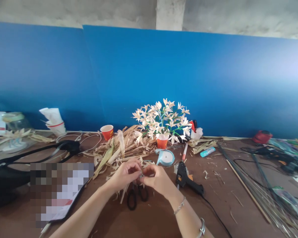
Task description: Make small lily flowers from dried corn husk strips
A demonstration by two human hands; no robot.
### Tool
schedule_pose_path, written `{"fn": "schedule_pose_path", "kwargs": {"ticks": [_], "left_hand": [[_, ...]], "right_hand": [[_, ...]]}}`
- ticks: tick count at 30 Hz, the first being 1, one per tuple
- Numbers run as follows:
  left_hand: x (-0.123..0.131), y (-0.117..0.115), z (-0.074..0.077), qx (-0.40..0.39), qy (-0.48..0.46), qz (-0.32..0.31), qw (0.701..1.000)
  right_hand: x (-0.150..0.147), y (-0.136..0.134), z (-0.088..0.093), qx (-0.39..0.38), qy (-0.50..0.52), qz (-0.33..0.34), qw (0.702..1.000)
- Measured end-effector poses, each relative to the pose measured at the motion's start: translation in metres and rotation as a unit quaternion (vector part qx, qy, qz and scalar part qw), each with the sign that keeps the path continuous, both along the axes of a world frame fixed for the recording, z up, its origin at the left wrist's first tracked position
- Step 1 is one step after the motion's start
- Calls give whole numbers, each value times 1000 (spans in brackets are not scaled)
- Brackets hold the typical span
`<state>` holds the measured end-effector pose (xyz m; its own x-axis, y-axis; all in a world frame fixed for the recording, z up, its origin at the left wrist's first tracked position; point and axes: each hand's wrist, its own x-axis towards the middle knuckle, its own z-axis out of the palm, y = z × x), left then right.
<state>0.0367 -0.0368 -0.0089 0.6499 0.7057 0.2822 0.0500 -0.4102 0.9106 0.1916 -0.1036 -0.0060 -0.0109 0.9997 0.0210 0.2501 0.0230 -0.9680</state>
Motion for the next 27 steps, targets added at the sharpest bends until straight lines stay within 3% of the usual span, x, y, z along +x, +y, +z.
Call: {"fn": "schedule_pose_path", "kwargs": {"ticks": [4, 7, 10, 13, 18, 23, 27], "left_hand": [[4, 3, -8, -40, 7, 6, 999], [5, 5, -12, -84, -11, -6, 996], [4, 6, -10, -124, -38, -11, 991], [2, 6, -5, -124, -47, -8, 991], [0, 4, -2, -159, -66, -38, 984], [-1, 1, -1, -164, -77, -63, 982], [-1, 0, 1, -114, -52, -47, 991]], "right_hand": [[-6, -1, 1, 96, -141, -88, 981], [-7, -1, 1, 126, -170, -111, 971], [-5, 2, 0, 97, -129, -102, 982], [-2, 3, -1, 18, -26, -62, 998], [3, 2, 1, -73, 142, 26, 987], [5, -1, 4, -80, 161, 52, 982], [1, -1, 4, -50, 95, 22, 994]]}}
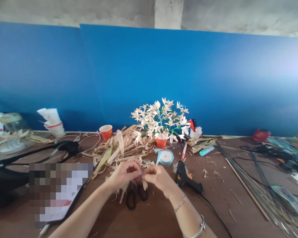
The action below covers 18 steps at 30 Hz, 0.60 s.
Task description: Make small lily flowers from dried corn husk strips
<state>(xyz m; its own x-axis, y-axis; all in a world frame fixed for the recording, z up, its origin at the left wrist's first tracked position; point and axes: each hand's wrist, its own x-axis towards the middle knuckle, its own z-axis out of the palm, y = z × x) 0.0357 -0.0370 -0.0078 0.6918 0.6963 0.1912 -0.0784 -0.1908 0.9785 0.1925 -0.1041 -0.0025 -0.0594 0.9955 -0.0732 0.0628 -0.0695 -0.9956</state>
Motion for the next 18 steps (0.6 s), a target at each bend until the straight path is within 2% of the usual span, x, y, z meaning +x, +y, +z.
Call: {"fn": "schedule_pose_path", "kwargs": {"ticks": [4, 7, 9, 12, 15, 18], "left_hand": [[2, 2, -4, 36, 29, 31, 998], [3, 5, -9, 38, 39, 40, 998], [3, 8, -10, 22, 36, 36, 998], [2, 9, -10, 1, 31, 32, 999], [1, 9, -6, 9, 32, 27, 999], [-1, 8, -2, 25, 29, 31, 999]], "right_hand": [[-7, -1, 0, 77, -160, -80, 981], [-9, -2, 2, 129, -230, -107, 959], [-8, -2, 3, 148, -239, -114, 953], [-5, 0, 2, 139, -225, -113, 958], [-3, 3, -2, 122, -213, -109, 963], [-1, 5, -6, 97, -159, -85, 979]]}}
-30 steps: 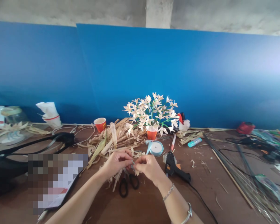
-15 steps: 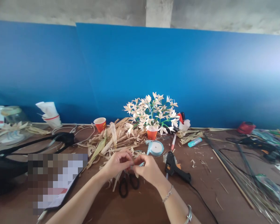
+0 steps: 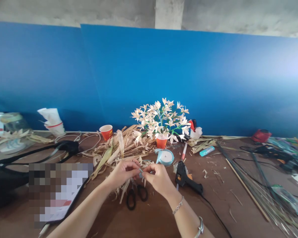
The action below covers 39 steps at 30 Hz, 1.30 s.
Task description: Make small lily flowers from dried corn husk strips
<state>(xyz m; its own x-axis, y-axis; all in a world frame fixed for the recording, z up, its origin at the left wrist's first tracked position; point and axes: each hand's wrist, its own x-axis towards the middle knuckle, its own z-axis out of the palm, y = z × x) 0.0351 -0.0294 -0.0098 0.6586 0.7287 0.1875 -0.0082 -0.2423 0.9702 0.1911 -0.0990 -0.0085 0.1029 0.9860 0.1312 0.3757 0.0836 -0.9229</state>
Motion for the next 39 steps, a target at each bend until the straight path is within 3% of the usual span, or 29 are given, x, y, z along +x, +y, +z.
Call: {"fn": "schedule_pose_path", "kwargs": {"ticks": [5, 9, 15, 19, 23, 26, 28, 34, 39], "left_hand": [[-1, -3, 5, -13, -7, 0, 1000], [0, -4, 4, -68, -36, -20, 997], [0, -6, 4, -85, -48, -47, 994], [0, -5, 2, 2, -23, -20, 1000], [2, -3, -2, 78, 5, 39, 996], [3, -2, -1, 93, 20, 57, 994], [3, -1, 1, 74, 23, 52, 996], [0, 0, 1, -24, -16, 17, 999], [-1, -3, 0, -66, -61, -33, 995]], "right_hand": [[2, -2, 2, -60, 123, 67, 988], [3, -6, 8, -88, 193, 125, 969], [6, -7, 7, -97, 187, 155, 965], [2, -6, 5, -90, 115, 101, 984], [-6, -6, 6, -7, -6, 3, 1000], [-10, -7, 8, 44, -80, -44, 995], [-10, -7, 8, 53, -86, -40, 994], [-5, -5, 5, 1, 43, 41, 998], [-1, -7, 7, -73, 154, 115, 979]]}}
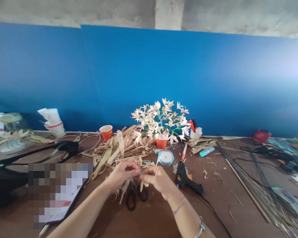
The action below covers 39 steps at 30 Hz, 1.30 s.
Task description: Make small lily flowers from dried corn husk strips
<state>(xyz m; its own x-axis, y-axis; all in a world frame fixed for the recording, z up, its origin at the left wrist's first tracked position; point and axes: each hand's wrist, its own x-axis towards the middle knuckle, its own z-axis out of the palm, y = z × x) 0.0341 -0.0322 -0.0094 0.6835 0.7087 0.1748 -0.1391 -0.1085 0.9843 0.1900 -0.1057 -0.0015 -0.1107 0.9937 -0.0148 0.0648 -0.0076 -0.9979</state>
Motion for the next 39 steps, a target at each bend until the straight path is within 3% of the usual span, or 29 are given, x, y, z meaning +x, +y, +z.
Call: {"fn": "schedule_pose_path", "kwargs": {"ticks": [2, 5, 10, 14, 19, 24, 30, 34, 39], "left_hand": [[0, -1, 1, 7, 3, -5, 1000], [1, -2, 2, 55, 33, 27, 998], [4, 1, 0, 101, 81, 71, 989], [3, 5, -2, 126, 87, 83, 985], [2, 8, -1, 121, 69, 79, 987], [0, 7, 0, 92, 39, 58, 993], [-2, 3, 1, 78, 23, 29, 996], [-1, 0, 2, 93, 26, 26, 995], [3, 0, 0, 142, 70, 78, 984]], "right_hand": [[0, 0, 1, -9, -3, 4, 1000], [-3, 0, -1, 24, -63, -45, 997], [-7, 1, -5, 118, -209, -143, 960], [-8, 1, -2, 153, -238, -164, 945], [-8, 2, -1, 109, -173, -149, 967], [-5, 3, -2, 21, -16, -82, 996], [-1, 1, 2, -42, 82, 6, 996], [-2, 1, 0, -33, 18, -10, 999], [-9, 1, -3, 85, -147, -131, 977]]}}
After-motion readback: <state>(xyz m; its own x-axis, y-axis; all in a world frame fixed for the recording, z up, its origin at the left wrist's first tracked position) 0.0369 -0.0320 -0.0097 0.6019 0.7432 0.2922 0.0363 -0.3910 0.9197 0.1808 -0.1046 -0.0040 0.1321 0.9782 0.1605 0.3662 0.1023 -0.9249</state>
